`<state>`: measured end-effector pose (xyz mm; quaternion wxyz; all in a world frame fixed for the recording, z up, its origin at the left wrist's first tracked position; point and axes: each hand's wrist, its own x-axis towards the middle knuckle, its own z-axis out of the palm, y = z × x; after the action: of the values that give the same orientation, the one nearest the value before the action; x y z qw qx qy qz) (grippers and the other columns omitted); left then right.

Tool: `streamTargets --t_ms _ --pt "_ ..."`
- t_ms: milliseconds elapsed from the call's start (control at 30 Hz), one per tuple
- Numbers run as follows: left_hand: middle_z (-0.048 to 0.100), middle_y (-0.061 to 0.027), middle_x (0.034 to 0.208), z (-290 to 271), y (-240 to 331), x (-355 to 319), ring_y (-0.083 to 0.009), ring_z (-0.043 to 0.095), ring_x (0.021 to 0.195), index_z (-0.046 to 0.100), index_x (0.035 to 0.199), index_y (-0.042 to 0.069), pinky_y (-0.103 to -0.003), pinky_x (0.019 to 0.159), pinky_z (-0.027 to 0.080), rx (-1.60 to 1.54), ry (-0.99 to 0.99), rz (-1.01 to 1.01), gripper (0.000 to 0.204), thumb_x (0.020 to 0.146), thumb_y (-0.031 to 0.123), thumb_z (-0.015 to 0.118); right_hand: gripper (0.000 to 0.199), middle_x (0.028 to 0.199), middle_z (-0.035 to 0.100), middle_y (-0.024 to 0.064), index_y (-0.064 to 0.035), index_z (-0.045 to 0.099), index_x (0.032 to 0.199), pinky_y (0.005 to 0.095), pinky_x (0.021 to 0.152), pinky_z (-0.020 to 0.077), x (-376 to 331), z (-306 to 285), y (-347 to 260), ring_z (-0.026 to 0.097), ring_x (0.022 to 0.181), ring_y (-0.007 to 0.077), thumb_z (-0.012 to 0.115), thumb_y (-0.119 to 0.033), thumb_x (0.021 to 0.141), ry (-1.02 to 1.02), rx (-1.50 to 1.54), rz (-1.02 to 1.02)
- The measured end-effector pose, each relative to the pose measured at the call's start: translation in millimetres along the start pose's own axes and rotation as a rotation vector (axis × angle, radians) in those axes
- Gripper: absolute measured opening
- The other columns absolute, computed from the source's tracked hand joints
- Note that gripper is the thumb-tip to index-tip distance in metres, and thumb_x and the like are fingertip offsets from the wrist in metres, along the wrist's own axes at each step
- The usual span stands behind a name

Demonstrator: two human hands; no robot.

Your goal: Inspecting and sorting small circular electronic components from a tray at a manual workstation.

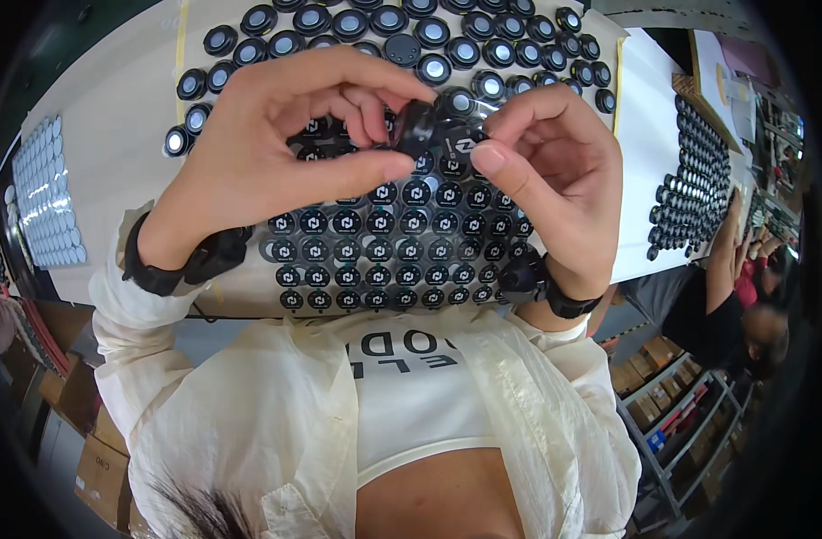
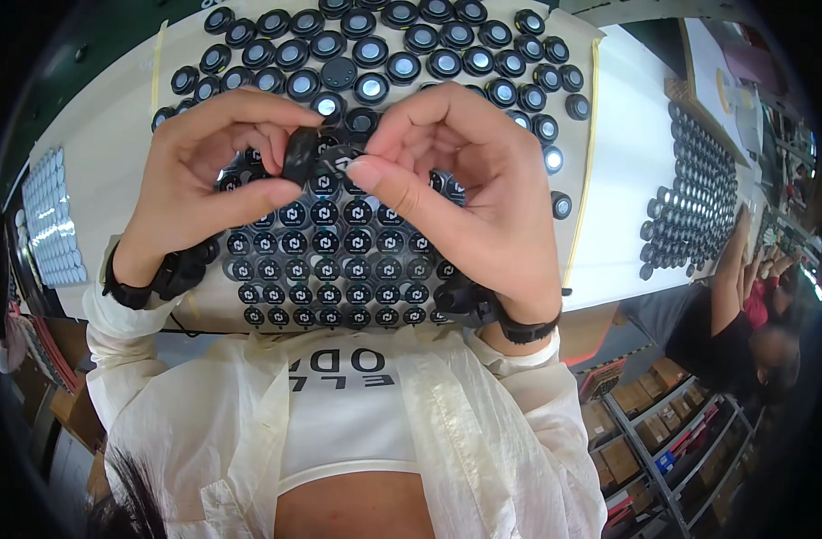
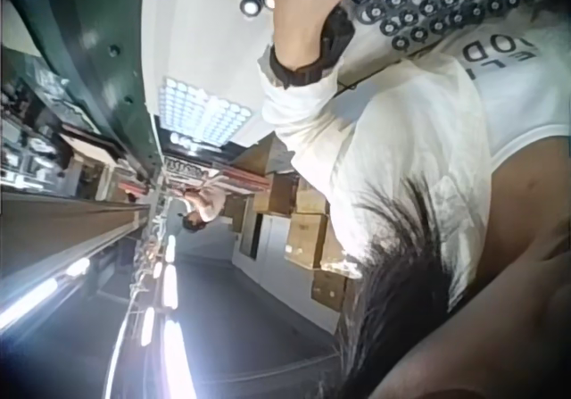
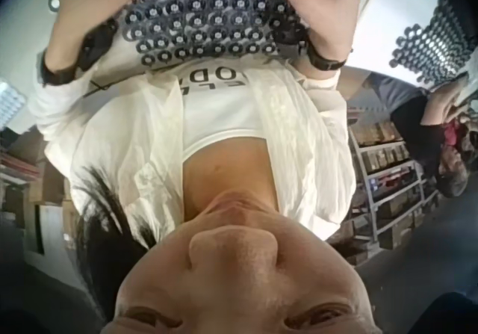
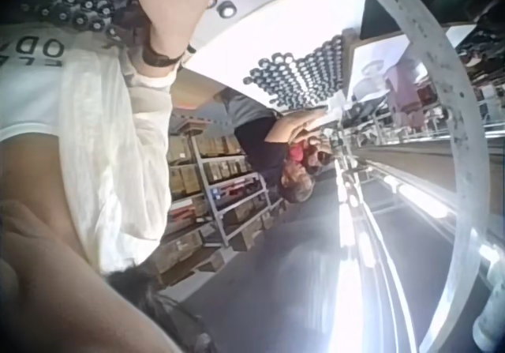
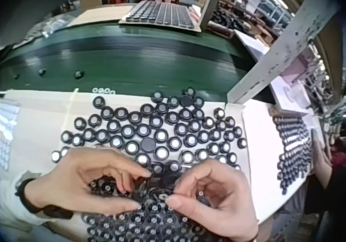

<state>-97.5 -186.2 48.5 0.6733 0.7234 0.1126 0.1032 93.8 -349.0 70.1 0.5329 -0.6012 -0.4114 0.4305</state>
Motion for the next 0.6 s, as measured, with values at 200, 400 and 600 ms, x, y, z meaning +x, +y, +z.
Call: streamTargets --t_ms 200,400,600 --pt "0.065 -0.0183 0.12 18 -12 4 -0.021 0.066 0.109 0.056 0.122 -0.008 -0.033 0.094 0.056 -0.183 0.119 0.092 0.048 0.077 -0.01 0.072 0.016 0.091 0.069 0.0067 0.0019 0.065 0.099 0.0198 0.075 0.0515 6 13 11 0.065 0.083 0.0077 0.074 0.002 0.086 0.057 0.329 -0.071" --pt "0.068 -0.0153 0.116 22 -11 6 -0.0187 0.069 0.104 0.059 0.122 -0.006 -0.03 0.092 0.057 -0.216 0.191 0.022 0.044 0.08 -0.009 0.073 0.016 0.096 0.072 0.0108 0.0034 0.067 0.101 0.0204 0.075 0.0526 6 11 14 0.066 0.082 0.0082 0.073 0.003 0.086 0.117 0.329 -0.061" --pt "0.07 -0.0152 0.111 25 -8 6 -0.0181 0.07 0.1 0.06 0.123 -0.005 -0.029 0.09 0.058 -0.198 0.218 -0.011 0.043 0.081 -0.011 0.072 0.013 0.088 0.073 0.0069 0.0015 0.071 0.095 0.0175 0.066 0.048 8 17 17 0.062 0.073 0.0047 0.077 -0.001 0.084 0.172 0.172 -0.067"
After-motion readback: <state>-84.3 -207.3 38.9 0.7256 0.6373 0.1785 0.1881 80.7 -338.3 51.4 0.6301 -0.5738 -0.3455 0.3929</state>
